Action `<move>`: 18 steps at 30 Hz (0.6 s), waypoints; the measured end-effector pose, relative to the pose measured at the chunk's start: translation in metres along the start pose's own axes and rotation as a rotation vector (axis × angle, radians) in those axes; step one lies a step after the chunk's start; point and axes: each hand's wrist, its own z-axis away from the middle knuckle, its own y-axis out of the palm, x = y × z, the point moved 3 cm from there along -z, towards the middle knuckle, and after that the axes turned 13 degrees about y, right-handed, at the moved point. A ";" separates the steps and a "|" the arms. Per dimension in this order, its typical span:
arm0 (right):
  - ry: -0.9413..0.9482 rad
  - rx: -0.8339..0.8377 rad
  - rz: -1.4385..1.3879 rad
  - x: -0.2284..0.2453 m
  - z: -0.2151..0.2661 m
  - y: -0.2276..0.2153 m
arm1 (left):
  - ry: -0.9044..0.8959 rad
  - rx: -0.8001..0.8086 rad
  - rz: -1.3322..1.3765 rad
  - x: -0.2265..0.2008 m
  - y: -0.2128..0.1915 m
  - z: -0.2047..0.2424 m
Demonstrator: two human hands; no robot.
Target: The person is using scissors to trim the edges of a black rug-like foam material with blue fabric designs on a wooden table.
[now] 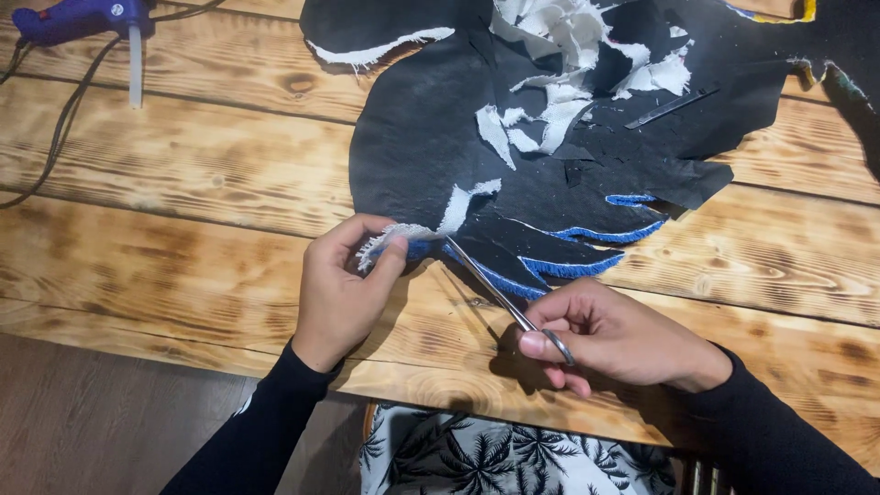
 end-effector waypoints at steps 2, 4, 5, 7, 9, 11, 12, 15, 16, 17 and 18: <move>-0.017 0.017 -0.002 -0.001 -0.003 0.003 | 0.013 0.006 -0.011 -0.003 0.002 0.002; -0.035 0.034 -0.005 0.000 -0.005 0.007 | 0.026 0.012 -0.022 -0.011 0.005 0.001; -0.005 0.022 -0.015 0.001 -0.007 0.008 | 0.046 0.021 -0.082 -0.017 0.006 0.000; 0.026 0.008 -0.025 0.001 -0.009 0.010 | 0.068 0.031 -0.141 -0.025 0.010 -0.002; -0.025 0.012 -0.017 0.003 -0.009 0.012 | 0.229 0.018 -0.318 -0.033 0.013 -0.004; -0.024 0.010 -0.019 0.002 -0.009 0.012 | 0.288 0.016 -0.357 -0.029 0.014 -0.001; -0.022 0.008 -0.022 0.001 -0.009 0.013 | 0.346 0.014 -0.395 -0.028 0.015 0.001; -0.013 -0.005 -0.039 -0.006 -0.011 0.010 | 0.299 0.046 -0.361 -0.022 0.019 0.002; -0.013 -0.005 -0.039 -0.007 -0.011 0.011 | 0.298 0.046 -0.361 -0.022 0.020 0.003; -0.024 0.008 -0.059 -0.008 -0.011 0.012 | 0.331 0.040 -0.377 -0.022 0.022 0.004; -0.036 0.020 -0.079 -0.009 -0.011 0.013 | 0.365 0.034 -0.393 -0.023 0.023 0.005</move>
